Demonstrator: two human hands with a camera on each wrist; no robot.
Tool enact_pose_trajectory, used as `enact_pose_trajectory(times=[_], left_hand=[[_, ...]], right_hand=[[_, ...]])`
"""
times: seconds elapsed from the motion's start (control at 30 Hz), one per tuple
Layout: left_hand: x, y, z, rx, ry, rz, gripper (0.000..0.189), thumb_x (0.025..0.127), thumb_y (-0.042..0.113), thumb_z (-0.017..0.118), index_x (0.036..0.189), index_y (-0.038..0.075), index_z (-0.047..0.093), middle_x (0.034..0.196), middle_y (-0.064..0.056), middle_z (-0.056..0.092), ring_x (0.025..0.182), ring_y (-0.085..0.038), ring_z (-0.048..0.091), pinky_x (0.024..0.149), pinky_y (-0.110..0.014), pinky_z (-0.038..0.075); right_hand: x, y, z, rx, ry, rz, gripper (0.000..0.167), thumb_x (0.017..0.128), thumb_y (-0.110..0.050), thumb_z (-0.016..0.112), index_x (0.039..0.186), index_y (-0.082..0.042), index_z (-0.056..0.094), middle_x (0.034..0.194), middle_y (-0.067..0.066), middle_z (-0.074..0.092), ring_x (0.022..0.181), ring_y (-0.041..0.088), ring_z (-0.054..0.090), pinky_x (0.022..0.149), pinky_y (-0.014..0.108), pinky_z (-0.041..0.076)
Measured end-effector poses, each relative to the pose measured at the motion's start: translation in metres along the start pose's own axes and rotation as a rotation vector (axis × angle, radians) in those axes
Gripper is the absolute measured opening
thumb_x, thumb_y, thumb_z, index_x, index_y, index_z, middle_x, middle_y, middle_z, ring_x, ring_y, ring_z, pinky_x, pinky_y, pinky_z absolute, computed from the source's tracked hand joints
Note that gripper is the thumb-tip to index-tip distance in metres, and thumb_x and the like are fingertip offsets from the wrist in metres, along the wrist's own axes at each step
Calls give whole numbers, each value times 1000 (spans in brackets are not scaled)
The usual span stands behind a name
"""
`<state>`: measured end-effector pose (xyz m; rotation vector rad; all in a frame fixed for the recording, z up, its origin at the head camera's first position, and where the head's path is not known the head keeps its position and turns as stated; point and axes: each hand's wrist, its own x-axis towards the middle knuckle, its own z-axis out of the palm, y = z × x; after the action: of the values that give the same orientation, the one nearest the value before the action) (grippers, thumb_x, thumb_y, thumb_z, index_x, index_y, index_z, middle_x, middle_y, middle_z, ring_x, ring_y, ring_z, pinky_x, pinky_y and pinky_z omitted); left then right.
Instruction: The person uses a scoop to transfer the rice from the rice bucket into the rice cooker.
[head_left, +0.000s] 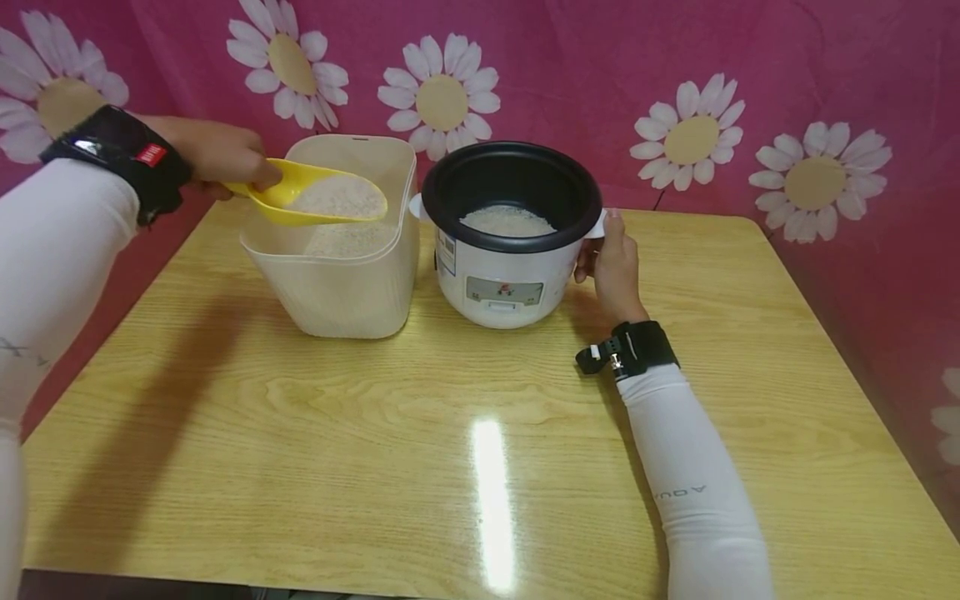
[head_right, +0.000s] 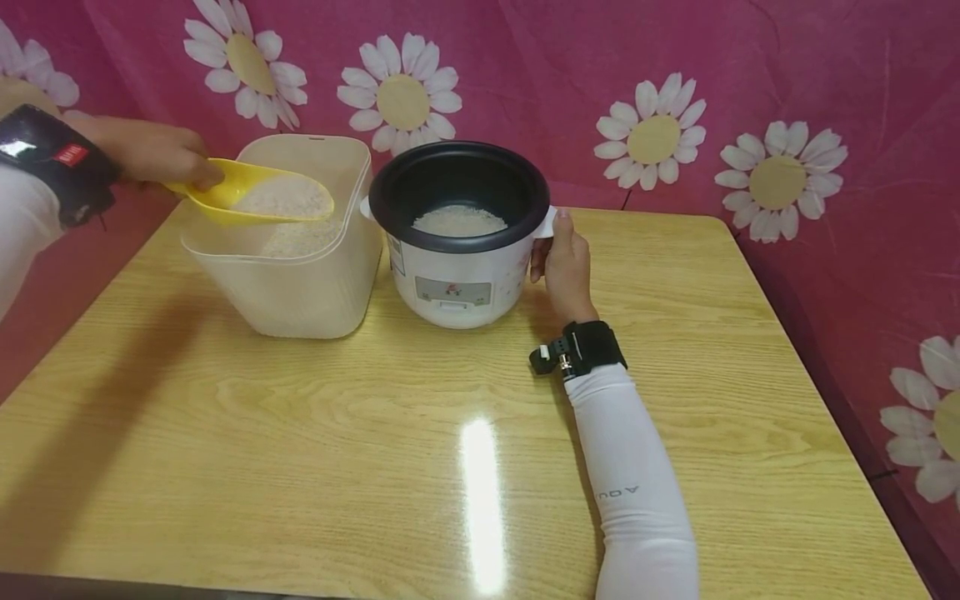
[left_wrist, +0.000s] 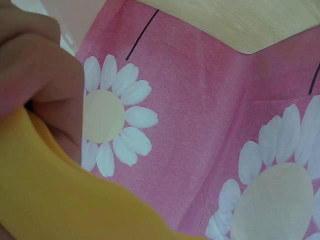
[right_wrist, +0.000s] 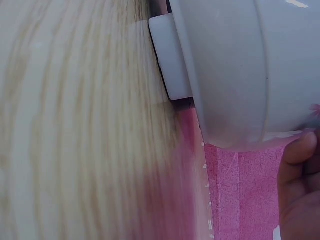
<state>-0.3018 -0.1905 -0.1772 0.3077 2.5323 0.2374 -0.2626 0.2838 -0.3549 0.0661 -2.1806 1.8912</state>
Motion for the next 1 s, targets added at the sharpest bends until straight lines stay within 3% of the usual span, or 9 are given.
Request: enact_pose_trajectory(times=[0.2, 0.4, 0.57, 0.8, 1.0], left_hand=[[-1, 11, -6, -10, 23, -9, 31, 99, 28, 44, 89, 9, 66, 69, 5, 47, 50, -14, 42, 51, -27, 41], [-2, 23, -13, -11, 27, -31, 32, 98, 29, 44, 86, 9, 66, 62, 7, 45, 47, -13, 42, 47, -27, 40], [-2, 37, -17, -20, 32, -39, 35, 100, 30, 44, 94, 5, 68, 56, 8, 47, 44, -12, 45, 47, -27, 44], [2, 57, -19, 4, 69, -25, 37, 99, 31, 47, 114, 1, 64, 60, 4, 45, 48, -17, 44, 48, -30, 43], [10, 71, -18, -8, 101, 0, 38, 97, 30, 49, 118, 1, 61, 68, 3, 47, 50, -15, 44, 49, -29, 44]], right_hand=[[6, 0, -4, -2, -13, -7, 57, 108, -58, 26, 87, -21, 63, 71, -3, 55, 57, 14, 51, 54, 22, 48], [11, 0, -7, -3, -26, -8, 57, 108, -57, 25, 85, -20, 61, 70, -3, 55, 56, 13, 51, 53, 22, 47], [14, 1, -8, 3, -31, -20, 58, 108, -57, 25, 81, -20, 60, 69, -3, 54, 55, 13, 50, 52, 22, 47], [16, 5, -9, 12, -45, -32, 58, 109, -56, 24, 80, -20, 60, 69, -3, 54, 54, 13, 51, 52, 23, 46], [18, 8, -8, 8, -36, -32, 59, 108, -57, 25, 79, -19, 60, 68, -3, 54, 55, 13, 50, 52, 23, 46]])
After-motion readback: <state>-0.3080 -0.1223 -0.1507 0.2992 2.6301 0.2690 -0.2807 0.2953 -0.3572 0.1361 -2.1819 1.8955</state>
